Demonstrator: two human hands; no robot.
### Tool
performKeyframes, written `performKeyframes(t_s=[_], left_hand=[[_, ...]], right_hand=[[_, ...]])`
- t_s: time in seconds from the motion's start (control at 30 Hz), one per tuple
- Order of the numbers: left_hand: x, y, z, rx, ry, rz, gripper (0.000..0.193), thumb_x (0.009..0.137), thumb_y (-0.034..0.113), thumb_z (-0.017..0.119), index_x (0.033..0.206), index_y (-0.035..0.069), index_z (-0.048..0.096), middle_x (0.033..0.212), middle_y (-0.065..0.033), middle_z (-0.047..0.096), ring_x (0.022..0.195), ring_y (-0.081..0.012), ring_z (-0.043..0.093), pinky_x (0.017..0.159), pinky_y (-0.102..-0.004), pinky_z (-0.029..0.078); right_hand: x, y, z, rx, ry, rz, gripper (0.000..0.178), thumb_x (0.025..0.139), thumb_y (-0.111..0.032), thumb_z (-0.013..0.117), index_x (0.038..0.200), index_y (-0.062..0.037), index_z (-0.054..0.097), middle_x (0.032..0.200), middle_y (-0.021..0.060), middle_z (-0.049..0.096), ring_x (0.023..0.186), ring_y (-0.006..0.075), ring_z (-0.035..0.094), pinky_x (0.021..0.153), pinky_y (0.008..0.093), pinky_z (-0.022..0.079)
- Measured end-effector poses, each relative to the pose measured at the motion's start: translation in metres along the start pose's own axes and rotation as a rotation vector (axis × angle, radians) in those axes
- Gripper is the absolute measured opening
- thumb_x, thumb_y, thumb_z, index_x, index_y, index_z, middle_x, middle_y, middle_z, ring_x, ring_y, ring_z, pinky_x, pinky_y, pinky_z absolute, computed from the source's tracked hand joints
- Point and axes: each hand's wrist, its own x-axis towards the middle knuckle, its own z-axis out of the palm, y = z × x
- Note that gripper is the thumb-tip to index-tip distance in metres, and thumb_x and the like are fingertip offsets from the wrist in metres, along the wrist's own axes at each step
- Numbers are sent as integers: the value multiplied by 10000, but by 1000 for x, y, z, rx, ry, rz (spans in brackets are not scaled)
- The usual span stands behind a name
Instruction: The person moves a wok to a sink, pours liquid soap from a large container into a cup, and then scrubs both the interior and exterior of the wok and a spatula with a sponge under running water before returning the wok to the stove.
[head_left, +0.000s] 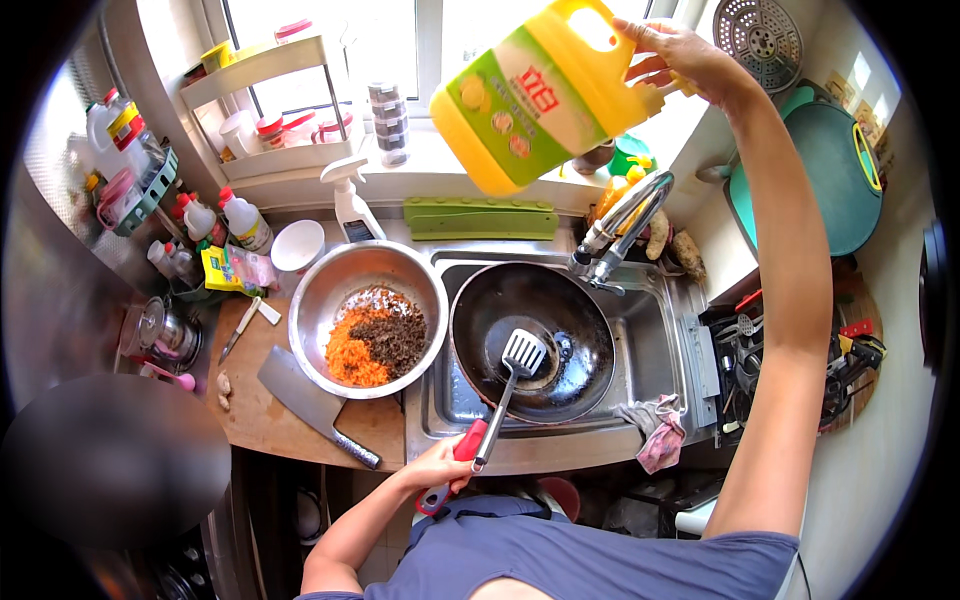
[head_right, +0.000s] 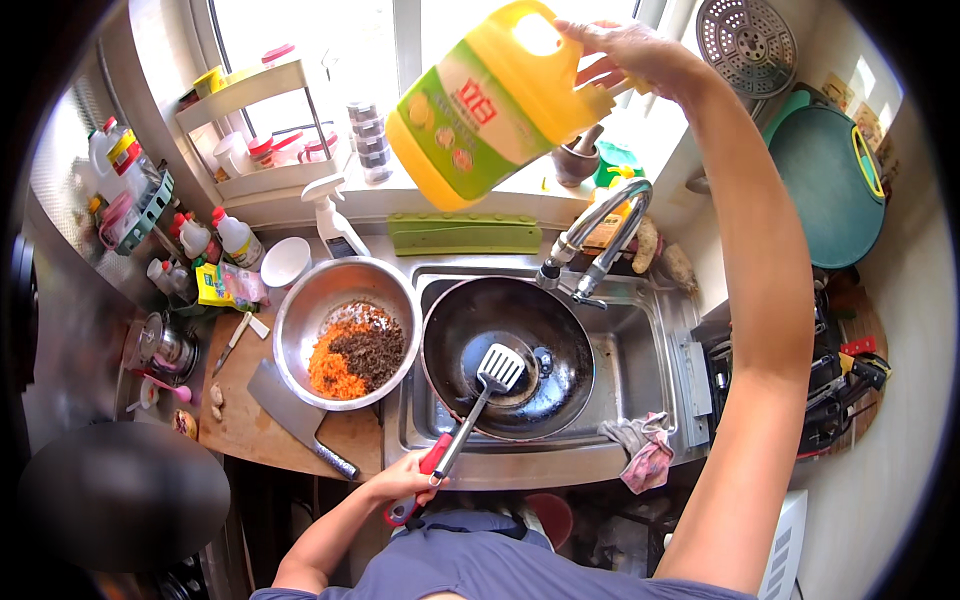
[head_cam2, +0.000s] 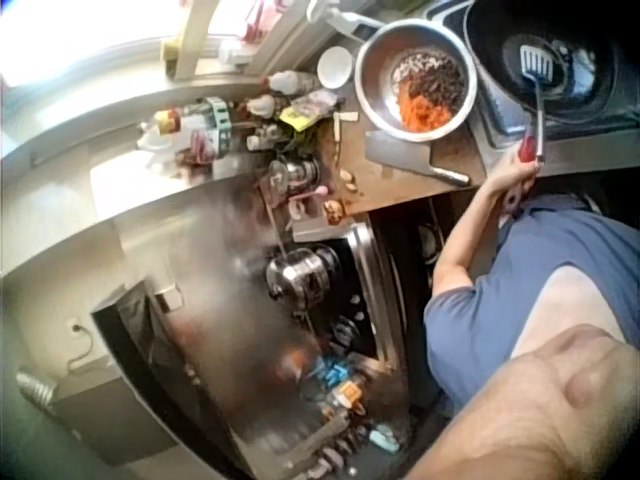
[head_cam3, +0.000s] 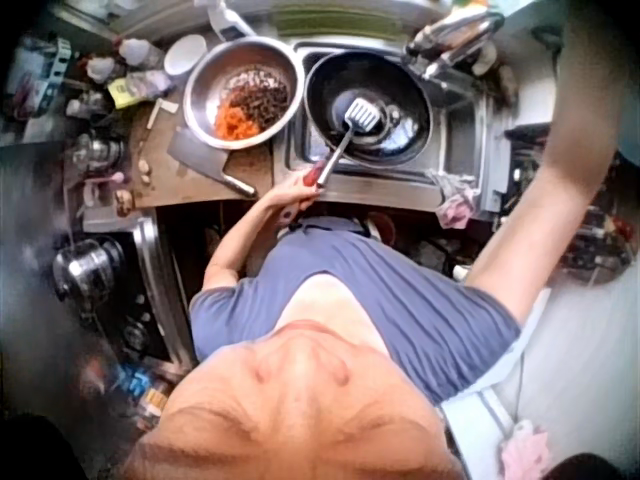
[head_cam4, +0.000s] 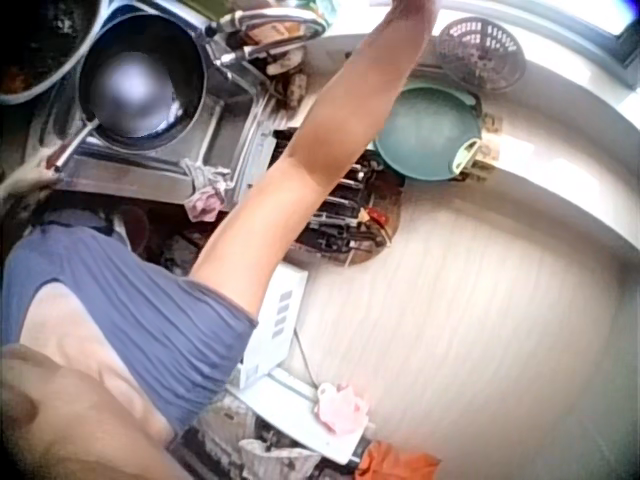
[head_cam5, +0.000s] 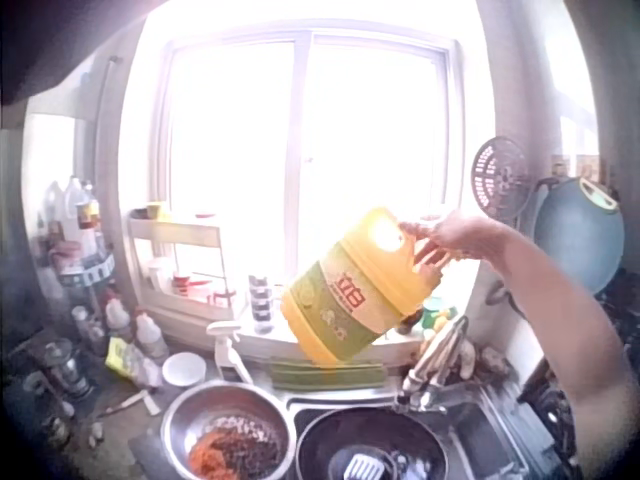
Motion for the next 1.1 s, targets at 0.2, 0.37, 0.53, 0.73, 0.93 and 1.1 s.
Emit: performKeyframes(t_s=[0.2,0.37,0.53,0.73,0.93,1.1], left_hand=[[34,-18,-17,-13,13,-29,229,806,106,637,917,65,441,650,-31,531,483,-101,530,456,-251,443],[53,-22,-29,55,36,-59,192,823,125,621,880,74,445,598,-15,516,470,-99,511,464,-246,427],[73,-28,-39,90,42,-70,182,813,130,620,861,77,453,603,-18,532,476,-105,530,466,-245,429],[89,-29,-46,105,60,-90,173,811,141,618,853,83,460,603,-19,542,486,-107,543,475,-238,430],[97,-38,-53,118,108,-135,152,800,129,611,833,76,472,608,-17,536,488,-110,541,477,-245,434],[101,-46,-58,35,130,-161,152,800,133,614,848,74,483,624,-16,537,494,-99,533,481,-248,434]], right_hand=[[-13,-23,60,-182,-97,-189,517,898,-543,486,1068,-69,602,1015,102,639,953,208,615,739,320,543],[-26,-37,107,-411,-143,-197,538,879,-504,542,1086,-9,569,1016,193,643,910,282,638,823,391,492],[-21,-31,131,-512,-169,-189,443,882,-443,575,1022,-22,569,889,182,658,831,286,645,752,380,492],[-3,-10,154,-438,-194,-194,446,827,-431,621,969,-10,578,877,185,637,850,319,623,759,410,476],[12,-1,168,-407,-222,-203,432,800,-417,648,914,-4,588,840,185,631,820,315,618,724,405,477],[25,16,186,-263,-202,-257,443,784,-414,666,880,10,583,812,197,620,797,321,611,710,400,474]])
